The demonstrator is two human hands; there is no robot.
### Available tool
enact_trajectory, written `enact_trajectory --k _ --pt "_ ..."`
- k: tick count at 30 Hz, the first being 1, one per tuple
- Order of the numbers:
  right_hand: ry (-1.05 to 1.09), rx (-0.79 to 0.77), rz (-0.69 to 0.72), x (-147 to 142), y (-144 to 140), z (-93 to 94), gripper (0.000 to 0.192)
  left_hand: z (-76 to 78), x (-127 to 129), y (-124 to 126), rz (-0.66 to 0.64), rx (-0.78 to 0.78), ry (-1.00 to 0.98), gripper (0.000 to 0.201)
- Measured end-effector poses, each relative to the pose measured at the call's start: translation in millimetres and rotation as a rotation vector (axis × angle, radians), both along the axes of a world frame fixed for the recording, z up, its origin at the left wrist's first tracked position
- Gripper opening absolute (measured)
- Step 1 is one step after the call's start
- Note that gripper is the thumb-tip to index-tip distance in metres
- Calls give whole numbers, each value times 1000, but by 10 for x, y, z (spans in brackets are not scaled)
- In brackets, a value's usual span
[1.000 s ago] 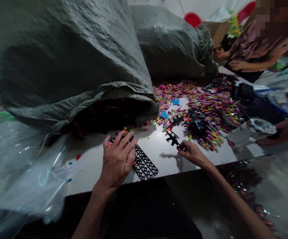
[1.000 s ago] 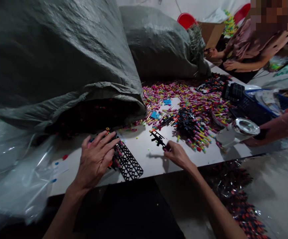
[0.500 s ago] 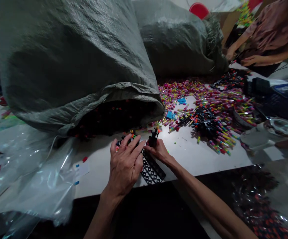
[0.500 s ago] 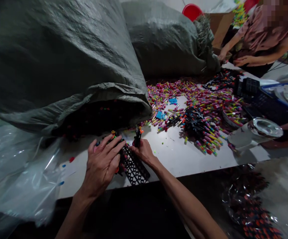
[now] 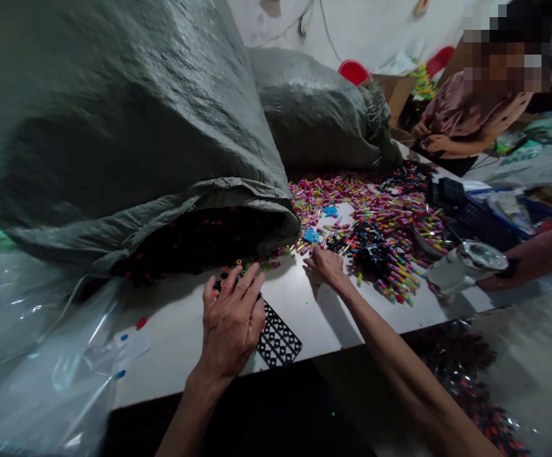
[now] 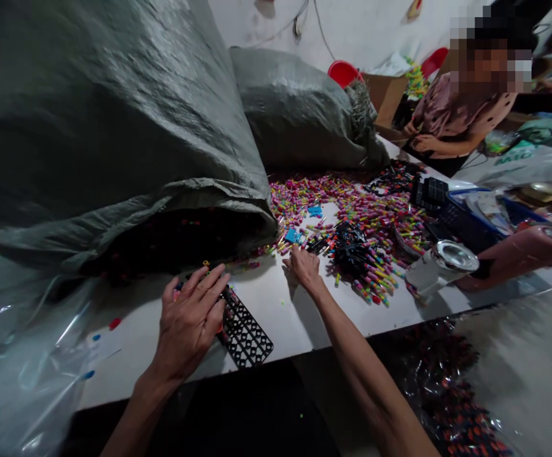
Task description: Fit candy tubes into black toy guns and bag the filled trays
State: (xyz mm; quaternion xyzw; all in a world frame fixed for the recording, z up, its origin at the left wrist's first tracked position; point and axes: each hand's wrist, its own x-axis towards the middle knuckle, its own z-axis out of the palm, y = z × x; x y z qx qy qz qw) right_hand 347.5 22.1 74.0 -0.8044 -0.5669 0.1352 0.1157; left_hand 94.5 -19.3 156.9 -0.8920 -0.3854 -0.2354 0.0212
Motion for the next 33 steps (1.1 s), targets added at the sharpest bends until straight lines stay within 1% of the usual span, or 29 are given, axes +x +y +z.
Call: enact_trajectory --k 1,3,6,9,11,13,15,17,20,22,24,26,28,29,30,31,33 --pt "-21 -10 -26 62 -6 1 33 0 2 -2 1 0 -3 41" --pt "-35 -17 -37 88 -83 -12 29 3 -6 -9 5 -3 -1 41" --pt "-18 -25 -28 -14 -348 -55 29 14 -31 -26 11 -12 7 41" --pt "6 -53 45 -124 -670 -81 27 32 -38 -41 21 -33 17 40" --pt "-21 -76 102 -148 -830 -76 25 40 -28 -45 23 -41 20 39" --pt "-72 -91 145 -125 -913 -64 21 42 -17 -47 25 -42 15 39" --pt "-101 -94 151 -67 -927 -59 20 37 -10 -49 25 -39 7 39" --pt "-104 -111 81 1 -895 -73 23 30 -9 -49 24 -39 2 39" --pt "-88 -186 -54 87 -816 -134 32 22 -12 -46 22 -42 -5 39" --pt "-33 -191 -115 122 -784 -187 25 23 -15 -42 20 -46 -7 39" --pt "152 -123 -197 128 -796 -234 18 25 -18 -39 14 -50 -3 40" --pt "503 -14 -293 77 -856 -260 18 26 -21 -37 11 -56 0 41" --pt "894 107 -315 -54 -936 -256 22 23 -20 -37 11 -62 3 41" --pt "1046 152 -291 -151 -968 -243 25 22 -18 -38 11 -66 3 41" --pt "1155 173 -248 -265 -989 -225 27 20 -16 -38 11 -69 4 41" --pt "1225 171 -193 -392 -994 -206 28 20 -15 -40 10 -71 4 41" --pt "1268 100 -91 -655 -959 -173 26 20 -13 -43 11 -77 8 41"
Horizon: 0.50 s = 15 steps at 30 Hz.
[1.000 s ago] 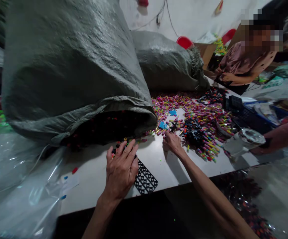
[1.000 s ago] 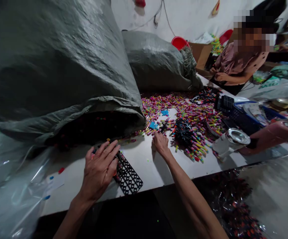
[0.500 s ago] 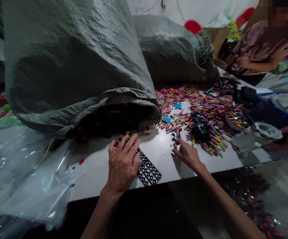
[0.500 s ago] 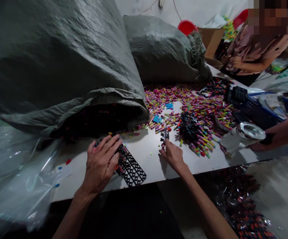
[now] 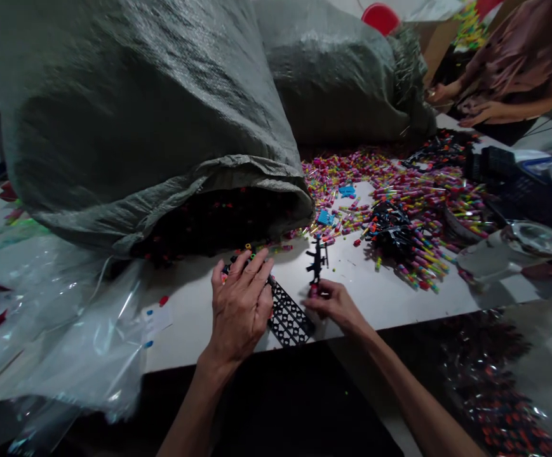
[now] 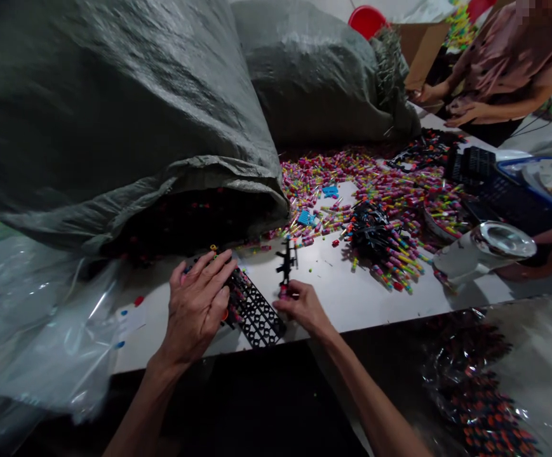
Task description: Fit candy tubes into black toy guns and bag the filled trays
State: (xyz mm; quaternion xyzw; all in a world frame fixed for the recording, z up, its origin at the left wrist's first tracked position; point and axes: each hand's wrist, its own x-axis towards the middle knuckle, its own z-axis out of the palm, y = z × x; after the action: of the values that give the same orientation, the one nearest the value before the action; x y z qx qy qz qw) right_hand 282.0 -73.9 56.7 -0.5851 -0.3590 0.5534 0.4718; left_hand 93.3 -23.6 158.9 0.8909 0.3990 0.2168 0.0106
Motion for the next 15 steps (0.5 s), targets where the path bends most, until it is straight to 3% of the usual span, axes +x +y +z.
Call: enact_trajectory --k 6,12,15 --pt "-21 24 181 -491 193 -60 16 4 -16 -12 10 -15 16 42" --pt "-16 67 126 -523 258 -141 15 -1 -10 -12 18 -25 -10 41" --pt "-5 53 189 -536 170 -134 19 -1 -1 -14 13 -27 -19 40"
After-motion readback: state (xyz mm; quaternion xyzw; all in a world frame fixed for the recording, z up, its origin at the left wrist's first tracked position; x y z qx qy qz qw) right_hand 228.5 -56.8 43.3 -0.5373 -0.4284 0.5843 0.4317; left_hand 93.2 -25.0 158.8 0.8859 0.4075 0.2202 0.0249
